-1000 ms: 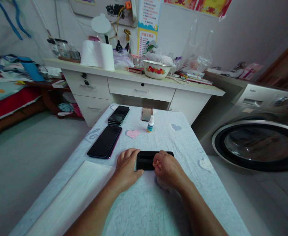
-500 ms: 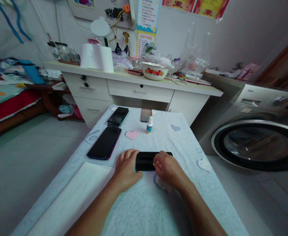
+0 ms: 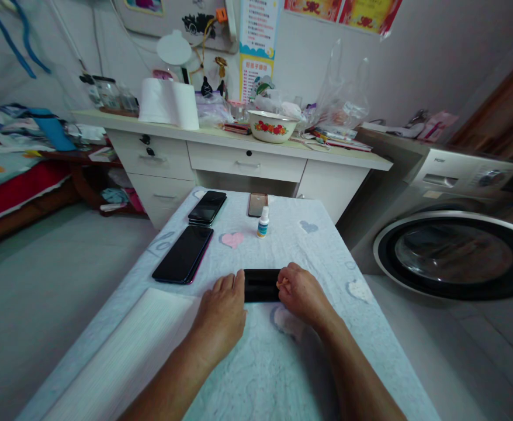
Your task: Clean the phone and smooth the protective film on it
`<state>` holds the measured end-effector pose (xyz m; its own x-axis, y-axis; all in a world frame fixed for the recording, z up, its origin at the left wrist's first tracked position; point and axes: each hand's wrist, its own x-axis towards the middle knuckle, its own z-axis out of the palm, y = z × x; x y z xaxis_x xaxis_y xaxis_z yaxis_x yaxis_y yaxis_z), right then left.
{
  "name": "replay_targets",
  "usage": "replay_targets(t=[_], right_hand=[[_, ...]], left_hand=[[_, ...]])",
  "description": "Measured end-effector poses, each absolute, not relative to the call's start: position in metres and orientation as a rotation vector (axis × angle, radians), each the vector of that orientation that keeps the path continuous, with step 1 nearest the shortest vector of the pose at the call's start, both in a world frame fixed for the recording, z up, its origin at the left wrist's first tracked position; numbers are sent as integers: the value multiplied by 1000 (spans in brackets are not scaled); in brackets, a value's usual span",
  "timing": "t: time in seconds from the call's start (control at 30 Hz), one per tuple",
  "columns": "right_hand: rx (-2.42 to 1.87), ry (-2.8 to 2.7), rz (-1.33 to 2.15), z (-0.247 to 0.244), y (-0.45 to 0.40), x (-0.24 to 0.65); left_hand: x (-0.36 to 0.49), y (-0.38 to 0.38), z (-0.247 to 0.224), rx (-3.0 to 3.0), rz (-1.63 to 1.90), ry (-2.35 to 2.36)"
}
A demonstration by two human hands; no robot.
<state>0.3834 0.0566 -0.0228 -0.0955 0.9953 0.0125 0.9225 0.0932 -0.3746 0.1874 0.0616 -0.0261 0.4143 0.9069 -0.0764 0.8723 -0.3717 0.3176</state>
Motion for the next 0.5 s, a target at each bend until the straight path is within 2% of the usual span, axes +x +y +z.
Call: replay_targets(t=[0.33,0.5], right_hand=[[-1948,-2086,380,-22,56,381],[-1826,-2145,433,-25,55,373]], left_hand=[[192,60,16,2407,60,1496],[200,79,13,2474,33,1375]])
